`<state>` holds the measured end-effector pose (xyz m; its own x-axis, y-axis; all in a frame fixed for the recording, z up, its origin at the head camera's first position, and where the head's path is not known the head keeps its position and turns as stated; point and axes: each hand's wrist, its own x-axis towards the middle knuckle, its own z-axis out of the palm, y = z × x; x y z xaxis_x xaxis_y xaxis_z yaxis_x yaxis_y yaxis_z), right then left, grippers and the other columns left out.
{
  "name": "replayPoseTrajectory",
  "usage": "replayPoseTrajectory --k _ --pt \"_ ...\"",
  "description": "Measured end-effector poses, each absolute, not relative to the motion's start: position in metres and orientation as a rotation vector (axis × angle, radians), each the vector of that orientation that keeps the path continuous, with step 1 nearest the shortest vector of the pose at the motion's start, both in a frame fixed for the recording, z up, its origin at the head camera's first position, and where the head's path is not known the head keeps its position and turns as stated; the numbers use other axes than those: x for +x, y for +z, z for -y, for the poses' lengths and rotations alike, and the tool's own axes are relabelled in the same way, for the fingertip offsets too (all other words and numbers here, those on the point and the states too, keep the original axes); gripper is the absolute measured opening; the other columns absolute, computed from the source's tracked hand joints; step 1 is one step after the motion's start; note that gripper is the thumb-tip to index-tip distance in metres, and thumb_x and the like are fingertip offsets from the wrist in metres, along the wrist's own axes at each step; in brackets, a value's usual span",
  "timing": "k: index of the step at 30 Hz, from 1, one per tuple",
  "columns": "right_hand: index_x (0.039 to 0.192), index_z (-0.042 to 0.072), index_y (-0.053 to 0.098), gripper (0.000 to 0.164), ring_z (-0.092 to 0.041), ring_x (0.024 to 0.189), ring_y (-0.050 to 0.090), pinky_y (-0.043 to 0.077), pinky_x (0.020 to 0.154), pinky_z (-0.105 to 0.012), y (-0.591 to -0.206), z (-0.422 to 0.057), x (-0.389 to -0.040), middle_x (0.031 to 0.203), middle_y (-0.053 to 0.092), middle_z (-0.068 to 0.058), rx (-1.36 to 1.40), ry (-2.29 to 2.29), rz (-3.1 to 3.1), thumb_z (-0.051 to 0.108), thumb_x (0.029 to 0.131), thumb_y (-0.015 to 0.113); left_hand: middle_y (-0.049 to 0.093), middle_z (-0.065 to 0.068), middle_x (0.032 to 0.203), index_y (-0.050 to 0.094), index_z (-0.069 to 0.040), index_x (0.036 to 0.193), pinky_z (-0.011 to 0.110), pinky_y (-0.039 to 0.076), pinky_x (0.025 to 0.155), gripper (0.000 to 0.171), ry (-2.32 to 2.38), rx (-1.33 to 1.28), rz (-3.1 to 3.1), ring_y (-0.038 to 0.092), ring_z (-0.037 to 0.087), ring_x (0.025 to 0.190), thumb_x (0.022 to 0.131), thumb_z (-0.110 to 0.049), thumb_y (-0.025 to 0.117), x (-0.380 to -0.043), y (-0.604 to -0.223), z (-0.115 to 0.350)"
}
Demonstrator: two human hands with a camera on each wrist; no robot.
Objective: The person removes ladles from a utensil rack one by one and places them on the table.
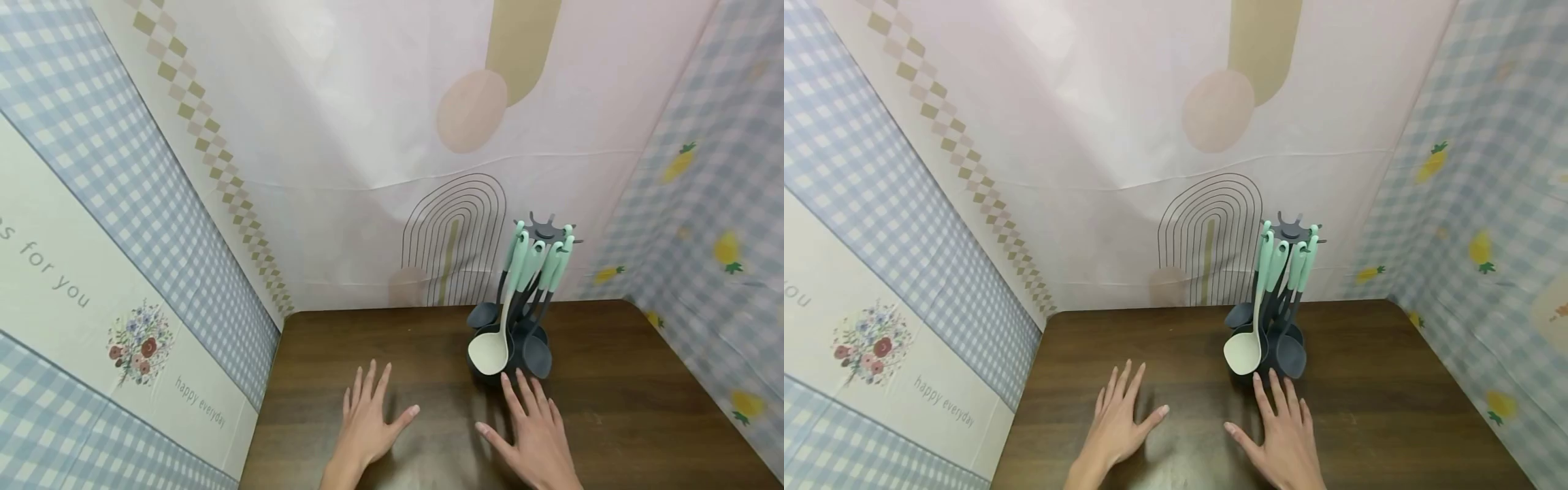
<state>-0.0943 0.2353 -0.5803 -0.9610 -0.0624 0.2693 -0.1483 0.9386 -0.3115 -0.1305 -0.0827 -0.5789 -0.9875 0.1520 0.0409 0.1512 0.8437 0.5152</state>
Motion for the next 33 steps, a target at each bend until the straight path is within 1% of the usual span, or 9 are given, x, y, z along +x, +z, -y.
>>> replayPoseTrajectory --k 3,6,9,14,18,22,25,28,33 --pt "0.168 0.022 0.034 0.098 -0.051 0.147 0.036 0.035 0.103 -0.076 -0.573 -0.235 -0.093 0.168 0.035 -0.02 0.174 0.51 2.793 0.069 0.09 0.071 0.015 0.009 0.177 0.02 -0.031 0.171 0.071 0.017 0.122 0.1 0.887 0.302 -3.012 0.01 0.04 0.161 0.092 -0.086 0.045 -0.139 -0.565 0.076" --pt "0.166 0.018 0.039 0.097 -0.052 0.14 0.044 0.044 0.093 -0.076 -0.564 -0.236 -0.092 0.164 0.041 -0.022 0.193 0.529 2.724 0.064 0.089 0.076 0.018 0.007 0.176 0.018 -0.033 0.171 0.069 0.02 0.122 0.098 0.933 0.358 -3.022 0.013 0.037 0.162 0.093 -0.086 0.044 -0.15 -0.547 0.066" --pt "0.163 0.014 0.044 0.096 -0.05 0.132 0.051 0.048 0.086 -0.073 -0.553 -0.237 -0.093 0.159 0.047 -0.021 0.206 0.556 2.662 0.059 0.087 0.081 0.02 0.002 0.176 0.016 -0.037 0.171 0.067 0.024 0.121 0.096 0.992 0.418 -3.019 0.015 0.032 0.162 0.093 -0.086 0.044 -0.161 -0.527 0.055" --pt "0.158 0.009 0.05 0.093 -0.047 0.125 0.056 0.052 0.081 -0.069 -0.534 -0.24 -0.099 0.151 0.054 -0.022 0.227 0.611 2.571 0.051 0.084 0.086 0.02 -0.006 0.176 0.013 -0.041 0.17 0.067 0.032 0.118 0.092 1.123 0.541 -2.965 0.023 0.027 0.16 0.095 -0.084 0.043 -0.177 -0.495 0.034" --pt "0.157 0.008 0.051 0.091 -0.047 0.126 0.056 0.054 0.078 -0.069 -0.517 -0.246 -0.106 0.149 0.056 -0.023 0.24 0.63 2.507 0.045 0.083 0.089 0.024 -0.009 0.174 0.016 -0.042 0.17 0.063 0.04 0.114 0.09 1.203 0.632 -2.946 0.033 0.026 0.156 0.095 -0.083 0.045 -0.19 -0.469 0.017" --pt "0.157 0.009 0.051 0.091 -0.048 0.127 0.055 0.055 0.072 -0.069 -0.501 -0.252 -0.114 0.148 0.055 -0.024 0.258 0.629 2.47 0.044 0.082 0.089 0.03 -0.008 0.172 0.021 -0.04 0.17 0.06 0.044 0.111 0.091 1.233 0.721 -2.978 0.04 0.025 0.152 0.094 -0.083 0.047 -0.205 -0.443 -0.001" --pt "0.157 0.009 0.051 0.09 -0.048 0.128 0.055 0.054 0.07 -0.07 -0.489 -0.256 -0.12 0.149 0.055 -0.024 0.263 0.628 2.452 0.043 0.083 0.089 0.032 -0.007 0.171 0.023 -0.038 0.169 0.058 0.046 0.11 0.092 1.236 0.789 -3.009 0.042 0.023 0.151 0.093 -0.082 0.05 -0.216 -0.424 -0.014" --pt "0.159 0.01 0.048 0.091 -0.049 0.129 0.054 0.052 0.072 -0.073 -0.476 -0.263 -0.127 0.15 0.054 -0.024 0.249 0.628 2.439 0.042 0.083 0.088 0.034 -0.006 0.17 0.025 -0.037 0.169 0.059 0.047 0.109 0.092 1.24 0.849 -3.021 0.044 0.024 0.15 0.093 -0.08 0.053 -0.225 -0.408 -0.027" --pt "0.162 0.011 0.044 0.093 -0.054 0.125 0.054 0.048 0.073 -0.078 -0.45 -0.281 -0.138 0.149 0.053 -0.028 0.188 0.636 2.412 0.043 0.086 0.086 0.033 -0.005 0.17 0.02 -0.039 0.17 0.059 0.047 0.109 0.095 1.228 0.905 -3.01 0.043 0.024 0.15 0.092 -0.08 0.055 -0.24 -0.384 -0.05"
